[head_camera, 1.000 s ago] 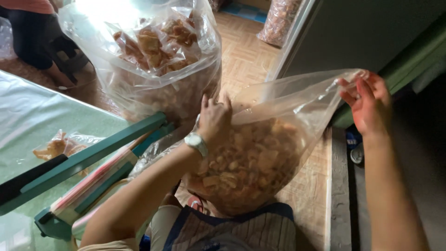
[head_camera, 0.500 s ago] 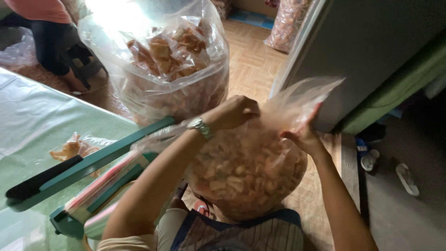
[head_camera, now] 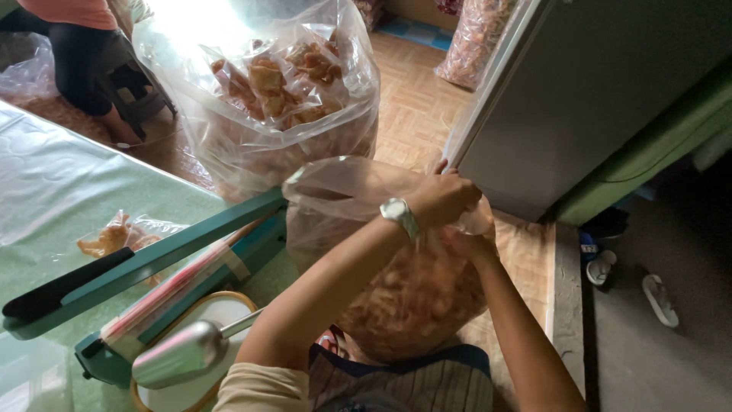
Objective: Scooping snacks into small plastic bags and sealing them with a heat sealer
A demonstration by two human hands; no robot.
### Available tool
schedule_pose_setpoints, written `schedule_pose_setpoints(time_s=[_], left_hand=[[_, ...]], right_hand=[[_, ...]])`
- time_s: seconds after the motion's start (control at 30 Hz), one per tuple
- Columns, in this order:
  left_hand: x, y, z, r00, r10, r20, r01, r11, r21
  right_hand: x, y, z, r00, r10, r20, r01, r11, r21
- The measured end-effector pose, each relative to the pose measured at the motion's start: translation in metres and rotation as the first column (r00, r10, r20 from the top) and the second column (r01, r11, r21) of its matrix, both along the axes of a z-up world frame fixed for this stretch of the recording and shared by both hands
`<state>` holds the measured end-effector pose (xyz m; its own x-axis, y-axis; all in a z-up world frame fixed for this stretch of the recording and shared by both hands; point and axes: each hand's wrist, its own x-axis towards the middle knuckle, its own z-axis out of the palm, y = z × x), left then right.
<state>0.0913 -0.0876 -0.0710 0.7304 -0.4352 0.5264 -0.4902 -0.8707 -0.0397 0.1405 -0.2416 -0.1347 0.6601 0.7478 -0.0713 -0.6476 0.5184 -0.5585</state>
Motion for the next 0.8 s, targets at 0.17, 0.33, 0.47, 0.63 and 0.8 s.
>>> schedule_pose_setpoints(time_s=[0.17,0.33,0.47,0.63,0.8], left_hand=[[-0.144,-0.035,0.089,0.910,0.191,0.367,-0.163,0.981,-0.108],[-0.273,0.005,0.053,0.684,0.590,-0.429,-0.712,0.669,-0.214],[-0.309,0.061,0.029,0.344,0.556,-0.757,-0.928,0.325,-0.183],[-0.258,0.076,-0.003,0.796,0.495,-0.349,-0.605,0.621,-0.498],[-0.206,0.070,0.006,0.649,0.484,-0.587,-0.760,0.454,-0.466]], right_hand=[[-0.022,0.011,0.021,0.977,-0.065,0.205,0.085,0.992,-0.088],[-0.031,0.006,0.035,0.904,-0.132,0.407,0.204,0.969,-0.138],[-0.041,0.011,0.043,0.813,-0.170,0.557,0.300,0.942,-0.150],[-0.045,0.009,0.041,0.653,-0.192,0.732,0.427,0.892,-0.146],[-0.025,-0.016,0.001,0.436,-0.189,0.880,0.568,0.816,-0.106]])
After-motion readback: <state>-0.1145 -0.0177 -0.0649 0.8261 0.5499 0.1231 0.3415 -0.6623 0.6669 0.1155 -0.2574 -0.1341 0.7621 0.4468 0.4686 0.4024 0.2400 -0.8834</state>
